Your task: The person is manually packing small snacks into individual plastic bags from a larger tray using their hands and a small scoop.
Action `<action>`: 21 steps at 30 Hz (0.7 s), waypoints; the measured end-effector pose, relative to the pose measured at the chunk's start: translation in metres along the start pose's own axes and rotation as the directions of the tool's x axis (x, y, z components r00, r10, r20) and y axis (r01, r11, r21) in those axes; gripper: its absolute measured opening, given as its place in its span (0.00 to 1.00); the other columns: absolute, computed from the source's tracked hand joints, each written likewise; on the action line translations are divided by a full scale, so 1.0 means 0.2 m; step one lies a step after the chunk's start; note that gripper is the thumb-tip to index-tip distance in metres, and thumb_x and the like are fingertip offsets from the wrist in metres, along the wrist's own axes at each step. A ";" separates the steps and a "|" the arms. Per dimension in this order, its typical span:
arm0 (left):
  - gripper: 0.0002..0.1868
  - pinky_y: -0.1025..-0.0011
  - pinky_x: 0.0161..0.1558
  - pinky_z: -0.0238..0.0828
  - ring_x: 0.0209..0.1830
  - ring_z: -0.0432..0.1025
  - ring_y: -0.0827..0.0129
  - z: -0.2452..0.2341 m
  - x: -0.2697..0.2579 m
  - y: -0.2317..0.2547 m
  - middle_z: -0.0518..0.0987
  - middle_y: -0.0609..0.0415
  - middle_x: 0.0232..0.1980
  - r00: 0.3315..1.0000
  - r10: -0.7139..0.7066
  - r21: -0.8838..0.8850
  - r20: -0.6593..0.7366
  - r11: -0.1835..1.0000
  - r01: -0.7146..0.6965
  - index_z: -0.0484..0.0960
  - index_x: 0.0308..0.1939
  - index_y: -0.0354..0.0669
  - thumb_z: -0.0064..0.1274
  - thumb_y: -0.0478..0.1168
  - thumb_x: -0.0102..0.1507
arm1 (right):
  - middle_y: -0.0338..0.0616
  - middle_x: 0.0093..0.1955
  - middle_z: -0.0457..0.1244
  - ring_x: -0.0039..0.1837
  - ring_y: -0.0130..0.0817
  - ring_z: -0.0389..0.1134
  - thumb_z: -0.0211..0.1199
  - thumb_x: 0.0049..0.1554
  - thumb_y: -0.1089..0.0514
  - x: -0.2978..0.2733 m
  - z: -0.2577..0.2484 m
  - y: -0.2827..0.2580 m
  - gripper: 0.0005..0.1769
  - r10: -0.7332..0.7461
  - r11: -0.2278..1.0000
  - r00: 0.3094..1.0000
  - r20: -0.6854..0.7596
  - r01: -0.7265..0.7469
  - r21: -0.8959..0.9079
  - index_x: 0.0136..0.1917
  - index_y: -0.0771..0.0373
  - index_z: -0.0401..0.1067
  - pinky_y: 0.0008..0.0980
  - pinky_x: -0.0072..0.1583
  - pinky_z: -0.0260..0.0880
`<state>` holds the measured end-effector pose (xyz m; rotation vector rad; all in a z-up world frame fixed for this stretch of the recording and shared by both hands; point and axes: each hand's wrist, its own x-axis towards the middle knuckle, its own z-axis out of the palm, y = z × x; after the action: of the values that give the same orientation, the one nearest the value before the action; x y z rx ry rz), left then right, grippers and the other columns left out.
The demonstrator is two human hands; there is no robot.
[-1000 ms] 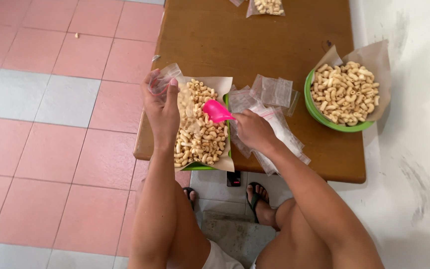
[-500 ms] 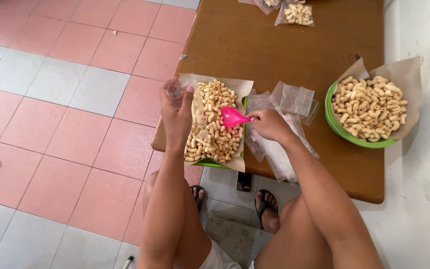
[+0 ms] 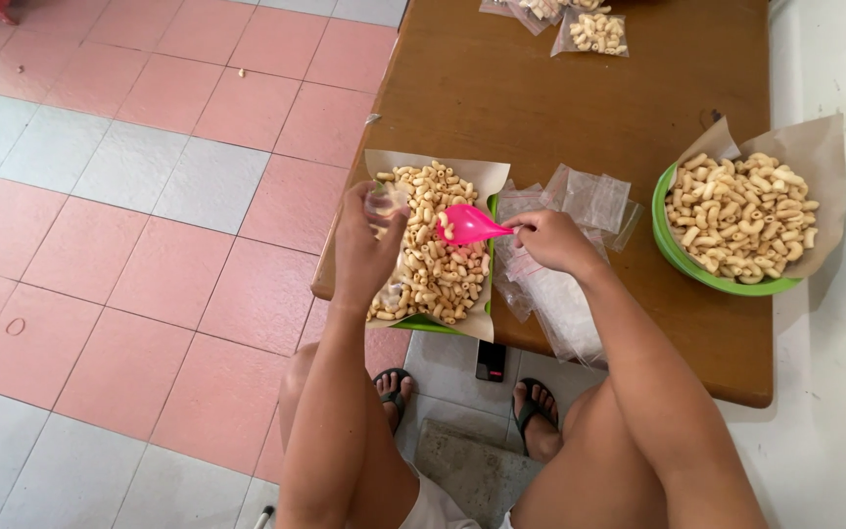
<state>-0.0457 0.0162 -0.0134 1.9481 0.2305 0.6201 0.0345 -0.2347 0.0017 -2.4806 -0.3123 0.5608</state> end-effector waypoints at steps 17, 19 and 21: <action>0.34 0.51 0.42 0.74 0.44 0.76 0.45 0.09 -0.02 -0.04 0.73 0.38 0.48 0.953 0.013 0.255 0.303 0.962 -0.095 0.62 0.62 0.38 0.60 0.49 0.59 | 0.36 0.41 0.65 0.37 0.33 0.67 0.59 0.59 0.62 -0.19 0.05 -0.09 0.15 -0.644 0.745 0.563 -0.518 0.614 -0.260 0.58 0.51 0.77 0.32 0.45 0.67; 0.33 0.51 0.43 0.74 0.45 0.76 0.46 0.08 -0.03 0.00 0.73 0.38 0.49 0.959 0.034 0.213 0.280 0.972 -0.096 0.63 0.63 0.39 0.59 0.48 0.59 | 0.37 0.42 0.65 0.37 0.34 0.66 0.59 0.59 0.63 -0.20 0.03 -0.10 0.16 -0.652 0.734 0.530 -0.542 0.621 -0.275 0.59 0.52 0.77 0.33 0.46 0.67; 0.33 0.52 0.43 0.74 0.46 0.76 0.47 0.08 -0.03 0.02 0.73 0.38 0.49 0.965 0.055 0.170 0.255 0.980 -0.101 0.63 0.63 0.40 0.59 0.47 0.60 | 0.38 0.43 0.66 0.37 0.35 0.65 0.59 0.59 0.64 -0.18 0.01 -0.08 0.17 -0.659 0.722 0.495 -0.567 0.627 -0.291 0.61 0.53 0.77 0.34 0.46 0.66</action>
<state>-0.0426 0.0006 -0.0168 2.1985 0.0535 0.4089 0.0002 -0.2330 0.0207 -2.1728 -0.9210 -0.6267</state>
